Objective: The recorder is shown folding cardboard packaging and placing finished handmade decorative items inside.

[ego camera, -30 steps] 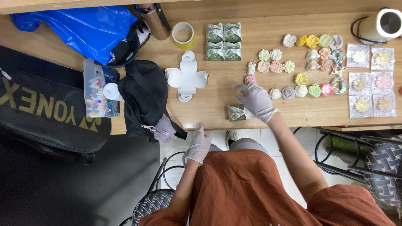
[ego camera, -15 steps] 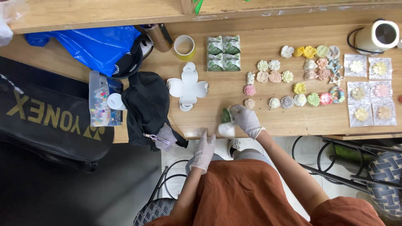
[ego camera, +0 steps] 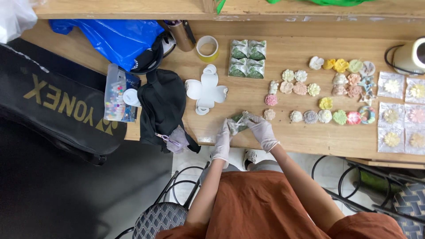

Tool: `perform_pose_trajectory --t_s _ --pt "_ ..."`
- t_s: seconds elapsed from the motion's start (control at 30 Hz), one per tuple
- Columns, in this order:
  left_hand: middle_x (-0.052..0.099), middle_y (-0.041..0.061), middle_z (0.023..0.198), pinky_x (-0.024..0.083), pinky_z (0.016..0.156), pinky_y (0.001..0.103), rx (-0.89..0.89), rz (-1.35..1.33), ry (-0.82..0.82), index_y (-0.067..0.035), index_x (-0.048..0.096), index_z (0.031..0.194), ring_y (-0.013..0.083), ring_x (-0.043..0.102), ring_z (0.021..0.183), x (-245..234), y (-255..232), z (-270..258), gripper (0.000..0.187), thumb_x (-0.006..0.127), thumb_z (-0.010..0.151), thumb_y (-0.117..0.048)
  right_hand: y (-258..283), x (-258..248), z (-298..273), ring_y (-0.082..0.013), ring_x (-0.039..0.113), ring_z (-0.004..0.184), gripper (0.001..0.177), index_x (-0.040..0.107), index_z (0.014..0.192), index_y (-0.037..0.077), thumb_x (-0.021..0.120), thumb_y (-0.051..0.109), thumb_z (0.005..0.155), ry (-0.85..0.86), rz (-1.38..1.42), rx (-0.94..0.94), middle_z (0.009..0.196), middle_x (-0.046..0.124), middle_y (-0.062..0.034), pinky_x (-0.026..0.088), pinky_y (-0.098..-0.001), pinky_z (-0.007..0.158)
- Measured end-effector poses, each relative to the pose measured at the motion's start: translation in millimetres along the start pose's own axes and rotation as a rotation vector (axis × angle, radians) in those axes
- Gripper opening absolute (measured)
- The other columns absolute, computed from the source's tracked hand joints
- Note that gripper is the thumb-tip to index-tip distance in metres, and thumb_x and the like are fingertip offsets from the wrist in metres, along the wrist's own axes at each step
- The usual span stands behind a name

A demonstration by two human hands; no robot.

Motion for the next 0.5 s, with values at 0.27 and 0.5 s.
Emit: perform_pose_trajectory --t_s 0.27,0.5 --pt "0.062 0.020 0.140 0.047 0.106 0.034 0.342 0.331 -0.110 -0.010 0.051 0.151 0.0300 0.062 0.128 33.7 -81.1 -48.8 0.053 0.059 0.098 -0.013 -39.3 14.2 5.7 -0.0043 0.067 0.101 0.040 0.069 0.134 0.007 0.071 0.016 0.095 -0.020 0.361 0.115 0.122 0.076 -0.0048 0.054 -0.0224 0.091" --pt "0.053 0.024 0.149 0.046 0.110 0.040 0.653 0.618 -0.175 -0.006 0.050 0.149 0.0373 0.057 0.133 54.2 -100.6 -65.8 0.062 0.066 0.090 -0.002 -67.1 7.2 11.0 -0.0109 0.070 0.100 0.036 0.068 0.125 0.001 0.073 0.015 0.092 -0.111 0.313 0.097 0.112 0.077 -0.0083 0.056 -0.0266 0.089"
Point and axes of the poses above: each hand's wrist, its own z-axis towards the middle knuckle, its own x-axis out of the palm, y = z × x, the point moved 5 cm from there along z, towards the middle knuckle
